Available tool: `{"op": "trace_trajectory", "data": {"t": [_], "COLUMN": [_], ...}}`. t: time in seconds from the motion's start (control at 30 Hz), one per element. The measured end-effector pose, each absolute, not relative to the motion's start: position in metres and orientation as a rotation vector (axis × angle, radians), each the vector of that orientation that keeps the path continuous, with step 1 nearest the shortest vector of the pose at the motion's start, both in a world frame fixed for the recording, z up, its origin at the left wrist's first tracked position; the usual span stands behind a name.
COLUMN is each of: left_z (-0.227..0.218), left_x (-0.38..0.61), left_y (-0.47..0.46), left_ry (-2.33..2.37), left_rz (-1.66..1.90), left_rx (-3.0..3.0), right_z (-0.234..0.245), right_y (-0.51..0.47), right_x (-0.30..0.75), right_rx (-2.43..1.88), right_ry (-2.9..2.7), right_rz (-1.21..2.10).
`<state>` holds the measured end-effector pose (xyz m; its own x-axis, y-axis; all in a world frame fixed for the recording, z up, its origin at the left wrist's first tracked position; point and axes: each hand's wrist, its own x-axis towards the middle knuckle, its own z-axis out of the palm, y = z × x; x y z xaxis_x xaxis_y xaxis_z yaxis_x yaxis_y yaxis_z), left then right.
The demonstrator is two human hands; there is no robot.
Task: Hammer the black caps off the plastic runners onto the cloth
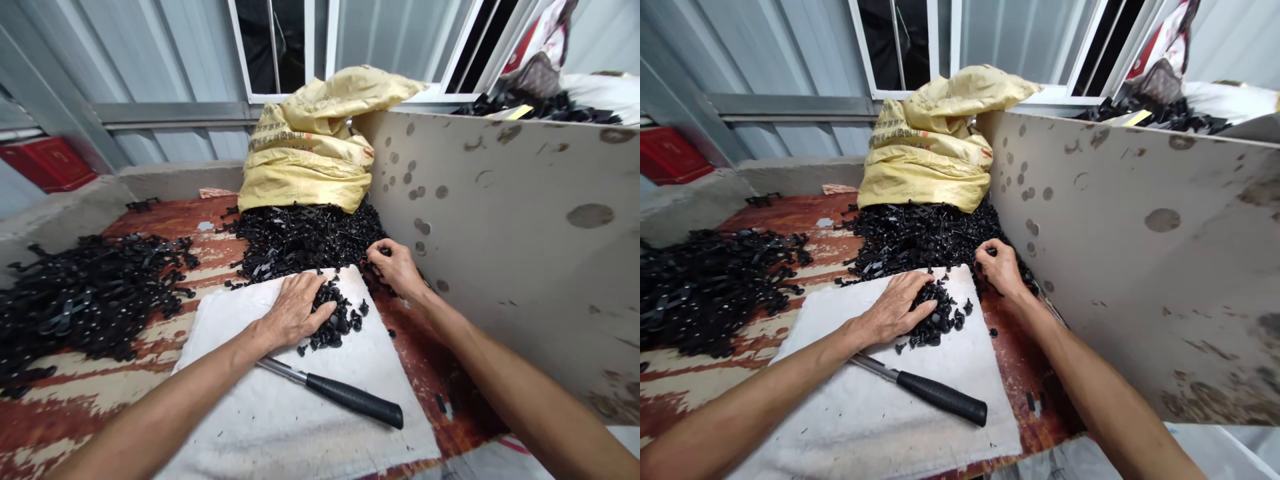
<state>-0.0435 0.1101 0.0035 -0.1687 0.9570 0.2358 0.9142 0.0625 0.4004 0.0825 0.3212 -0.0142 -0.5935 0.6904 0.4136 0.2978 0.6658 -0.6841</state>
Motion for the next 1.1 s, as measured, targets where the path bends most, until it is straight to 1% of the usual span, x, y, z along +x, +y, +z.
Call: {"op": "trace_trajectory", "data": {"t": [0.2, 0.27, 0.3, 0.37, 0.47, 0.53, 0.63, 0.7, 0.8, 1.1], "left_z": [0.006, 0.013, 0.018, 0.028, 0.039, 0.039, 0.033, 0.028, 0.025, 0.029], "left_x": [-0.05, -0.062, -0.071, -0.093, -0.126, -0.14, -0.144, -0.139, -0.126, -0.103], "left_y": [0.119, 0.121, 0.121, 0.118, 0.113, 0.112, 0.122, 0.135, 0.156, 0.21], "left_ry": [2.354, 2.425, 2.482, 2.643, 2.801, 2.726, 2.664, 2.693, 2.733, 2.625], "left_rz": [1.073, 1.089, 1.043, 0.833, 0.435, 0.285, 0.23, 0.265, 0.353, 0.719], "left_rx": [1.611, 1.577, 1.578, 1.514, 1.131, 1.011, 1.017, 1.004, 0.954, 0.682], "right_z": [0.001, 0.004, 0.005, 0.008, 0.014, 0.016, 0.013, 0.006, -0.006, -0.012], "right_y": [0.238, 0.219, 0.212, 0.202, 0.2, 0.21, 0.243, 0.269, 0.299, 0.333], "right_x": [0.064, 0.063, 0.063, 0.065, 0.068, 0.066, 0.054, 0.042, 0.024, 0.013], "right_rx": [-0.41, -0.307, -0.262, -0.184, -0.135, -0.202, -0.437, -0.589, -0.678, -0.638], "right_ry": [-2.276, -2.357, -2.401, -2.482, -2.554, -2.562, -2.54, -2.532, -2.535, -2.373], "right_rz": [0.728, 0.667, 0.632, 0.563, 0.473, 0.425, 0.384, 0.397, 0.473, 0.659]}}
